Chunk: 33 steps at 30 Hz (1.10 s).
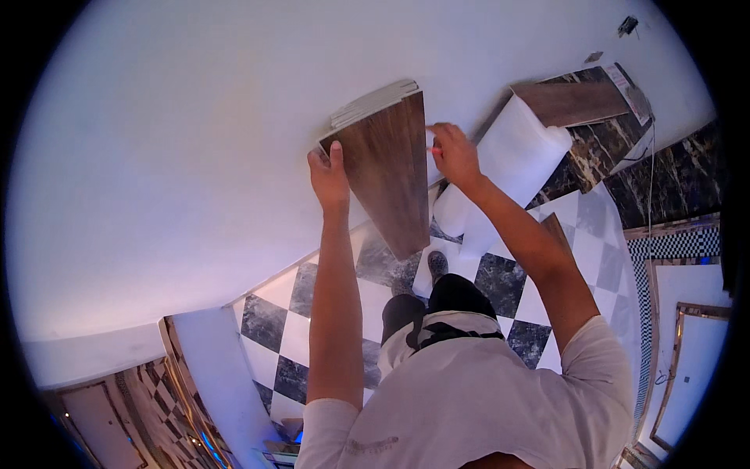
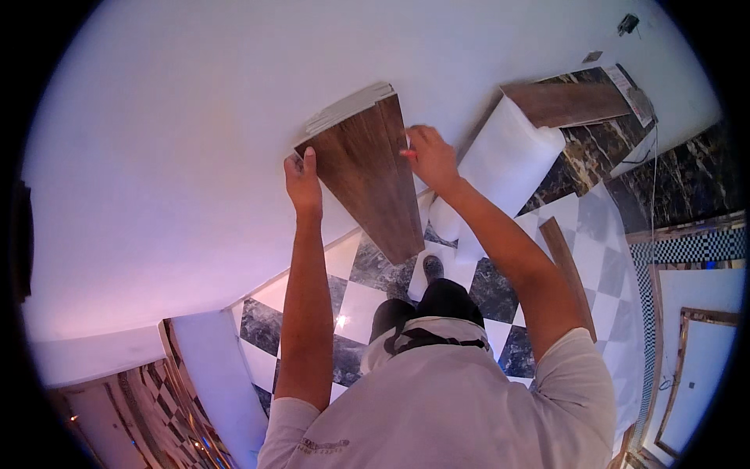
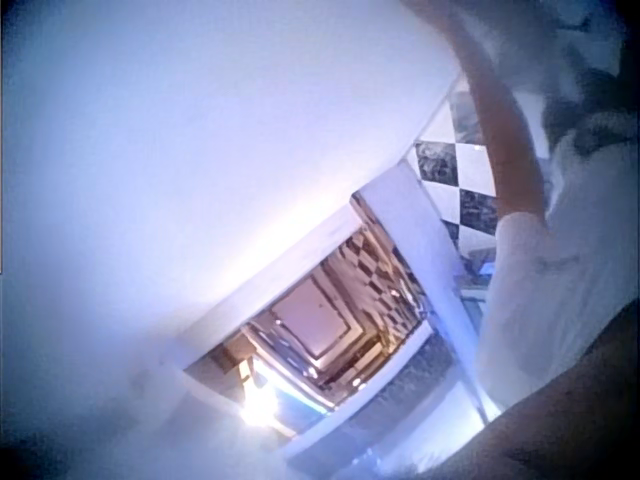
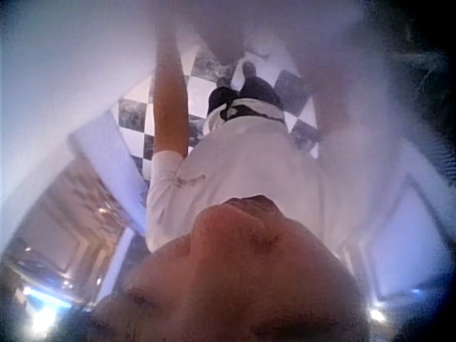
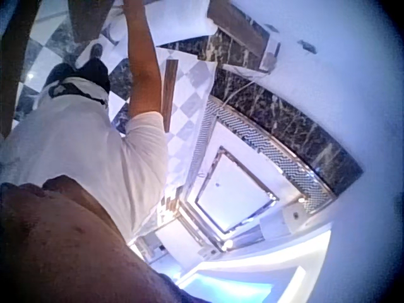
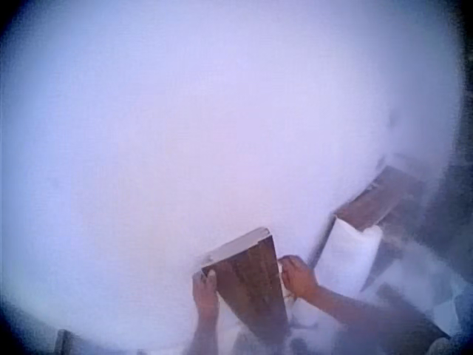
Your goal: The person fits wooden-style planks onto a white underlay by aligning them by hand and marking measurements using a pencil and a square tool.
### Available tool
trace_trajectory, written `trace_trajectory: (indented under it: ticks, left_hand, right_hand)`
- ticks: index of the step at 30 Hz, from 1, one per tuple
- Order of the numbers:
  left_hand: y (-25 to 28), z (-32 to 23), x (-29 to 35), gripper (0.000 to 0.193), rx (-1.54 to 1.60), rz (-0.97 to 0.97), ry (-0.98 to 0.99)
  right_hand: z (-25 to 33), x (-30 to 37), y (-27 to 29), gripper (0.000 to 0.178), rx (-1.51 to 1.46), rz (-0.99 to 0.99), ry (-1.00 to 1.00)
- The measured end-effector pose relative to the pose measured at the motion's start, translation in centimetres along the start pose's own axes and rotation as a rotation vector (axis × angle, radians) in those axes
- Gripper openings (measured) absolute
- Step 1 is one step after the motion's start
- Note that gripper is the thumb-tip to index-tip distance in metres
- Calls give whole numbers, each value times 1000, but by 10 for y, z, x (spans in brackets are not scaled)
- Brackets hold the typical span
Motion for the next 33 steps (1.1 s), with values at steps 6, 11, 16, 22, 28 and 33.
trace_trajectory:
  ticks: [6, 11, 16, 22, 28, 33]
  left_hand:
    - [-23, 16, 29, 44, -67, -172, -112]
    - [-27, 28, 31, 36, -119, -82, -32]
    - [-39, 27, 41, 34, -85, -98, -68]
    - [-46, 44, 57, 59, 88, -65, -172]
    - [-41, 45, 86, 47, 58, -77, -108]
    - [-23, 57, 98, 35, 181, -69, -44]
  right_hand:
    - [-20, -54, -1, 41, -263, -178, -200]
    - [-3, -58, -8, 41, -351, -136, -330]
    - [2, -51, -7, 41, -399, -163, -342]
    - [11, -47, 5, 36, -443, -188, -357]
    - [-10, -23, 17, 24, -583, -196, -426]
    - [-11, -9, 33, 24, -776, -177, -428]
Point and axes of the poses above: each hand's wrist, its own x-axis away from the middle knuckle, its own y-axis out of the back of the hand, z = x × y, the point moved 1 cm from there along -x, towards the middle knuckle, and after that the axes turned 9 degrees about y, right-handed, at the moved point
